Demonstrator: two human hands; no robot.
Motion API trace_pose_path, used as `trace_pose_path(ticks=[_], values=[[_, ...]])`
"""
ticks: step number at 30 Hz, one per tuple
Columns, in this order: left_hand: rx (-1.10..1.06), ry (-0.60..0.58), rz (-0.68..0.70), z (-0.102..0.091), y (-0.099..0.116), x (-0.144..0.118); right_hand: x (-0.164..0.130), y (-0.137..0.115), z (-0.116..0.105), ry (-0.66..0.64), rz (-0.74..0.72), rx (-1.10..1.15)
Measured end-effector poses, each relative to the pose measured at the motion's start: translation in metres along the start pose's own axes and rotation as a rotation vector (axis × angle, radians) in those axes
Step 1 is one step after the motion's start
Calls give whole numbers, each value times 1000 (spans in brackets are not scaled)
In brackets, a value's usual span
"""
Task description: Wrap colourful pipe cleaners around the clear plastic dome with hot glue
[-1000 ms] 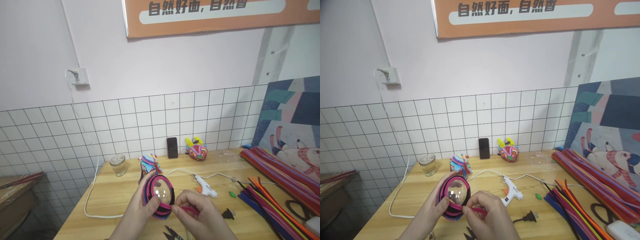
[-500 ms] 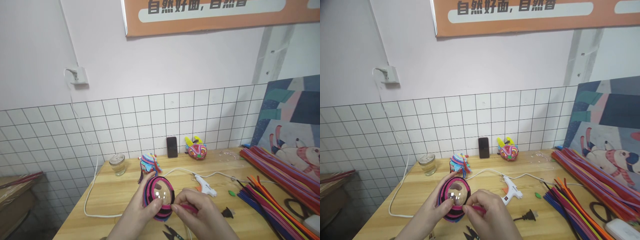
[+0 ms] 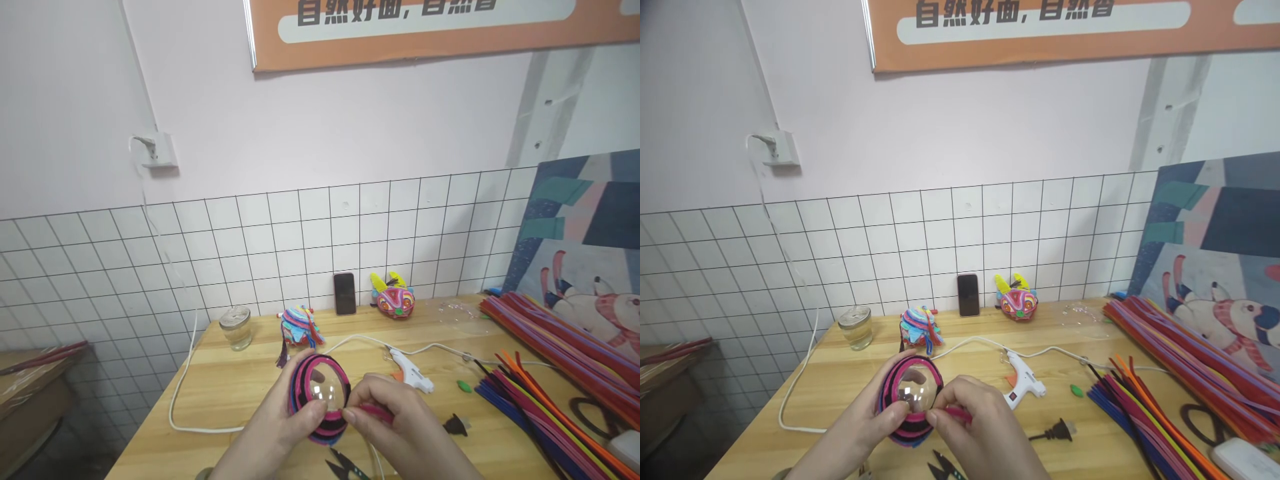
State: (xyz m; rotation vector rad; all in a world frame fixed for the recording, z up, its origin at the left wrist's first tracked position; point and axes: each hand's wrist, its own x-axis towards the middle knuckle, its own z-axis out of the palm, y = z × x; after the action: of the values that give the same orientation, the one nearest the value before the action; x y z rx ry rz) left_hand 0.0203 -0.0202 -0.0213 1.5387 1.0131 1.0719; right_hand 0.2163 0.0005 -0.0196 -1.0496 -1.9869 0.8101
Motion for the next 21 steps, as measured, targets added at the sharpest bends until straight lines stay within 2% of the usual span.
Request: trace_pose_path(ticks=[5, 9, 12, 17, 21], values=[[-22, -19, -4, 1, 1, -1, 2, 0, 0, -64, 86, 54], [-26, -26, -2, 1, 2, 0, 3, 3, 1, -83, 156, 247], [-18, -22, -2, 3, 3, 2, 3, 7, 2, -101, 156, 348], [-30, -15, -25, 4, 3, 3, 3, 12, 4, -101, 171, 374], [14, 20, 11, 2, -3, 3, 4, 13, 6, -122, 158, 448]])
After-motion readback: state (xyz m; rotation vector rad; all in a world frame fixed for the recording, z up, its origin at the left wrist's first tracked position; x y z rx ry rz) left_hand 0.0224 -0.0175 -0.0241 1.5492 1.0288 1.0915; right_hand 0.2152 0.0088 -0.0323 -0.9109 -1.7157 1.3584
